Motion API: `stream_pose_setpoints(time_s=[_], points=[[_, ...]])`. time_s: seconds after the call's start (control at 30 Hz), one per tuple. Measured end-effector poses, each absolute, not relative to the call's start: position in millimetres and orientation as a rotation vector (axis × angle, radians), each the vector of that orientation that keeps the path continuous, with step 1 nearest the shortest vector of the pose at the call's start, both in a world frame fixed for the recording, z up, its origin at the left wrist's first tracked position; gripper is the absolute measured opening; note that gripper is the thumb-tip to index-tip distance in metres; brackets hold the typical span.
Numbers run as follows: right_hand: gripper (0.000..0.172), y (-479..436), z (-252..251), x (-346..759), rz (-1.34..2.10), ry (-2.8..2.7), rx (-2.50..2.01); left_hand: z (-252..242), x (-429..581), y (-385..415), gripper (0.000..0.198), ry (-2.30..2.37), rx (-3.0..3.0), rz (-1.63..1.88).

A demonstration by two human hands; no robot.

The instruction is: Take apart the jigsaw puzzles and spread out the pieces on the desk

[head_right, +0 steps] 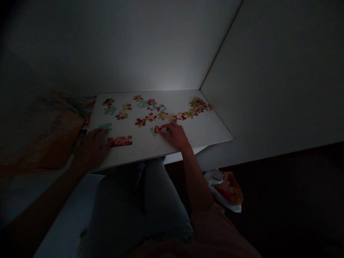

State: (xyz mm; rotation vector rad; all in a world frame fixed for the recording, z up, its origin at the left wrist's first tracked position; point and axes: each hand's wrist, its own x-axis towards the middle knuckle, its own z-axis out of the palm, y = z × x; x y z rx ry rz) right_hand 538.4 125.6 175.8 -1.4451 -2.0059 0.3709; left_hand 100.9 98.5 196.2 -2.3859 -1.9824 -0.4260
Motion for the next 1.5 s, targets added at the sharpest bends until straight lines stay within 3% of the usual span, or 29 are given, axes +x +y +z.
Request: stream_pose_setpoints(time_s=[0.17, 0.33, 0.47, 0.67, 0.83, 1.0, 1.3, 1.5], points=[[0.033, 127.7, 173.0, 540.7, 0.396, -1.983, -1.411, 202.1, 104.5, 97.1, 0.067, -2.023, -2.397, -0.355], [0.053, 130.9, 166.4, 542.6, 0.458, -1.867, -1.408, 201.7, 103.3, 96.9, 0.067, -2.037, -2.414, -0.396], [0.052, 131.9, 162.9, 543.1, 0.441, -1.835, -1.441, 199.8, 103.1, 96.4, 0.066, -1.989, -2.414, -0.429], [0.063, 130.3, 163.6, 542.8, 0.331, -1.894, -1.503, 200.9, 105.3, 96.1, 0.063, -1.998, -2.391, -0.43], [0.057, 157.7, 171.5, 541.9, 0.113, -1.88, -1.604, 204.9, 107.8, 94.4, 0.067, -2.022, -2.418, -0.44], [0.066, 196.7, 166.9, 535.2, 0.055, -1.8, -1.789, 208.1, 110.2, 92.1, 0.063, -2.044, -2.403, -0.464], [0.053, 202.6, 162.9, 533.1, 0.107, -1.744, -1.866, 202.1, 104.1, 95.9, 0.065, -2.072, -2.432, -0.421], [0.038, 202.7, 171.2, 537.4, 0.479, -1.591, -1.487, 206.4, 110.1, 92.8, 0.067, -2.064, -2.411, -0.388]])
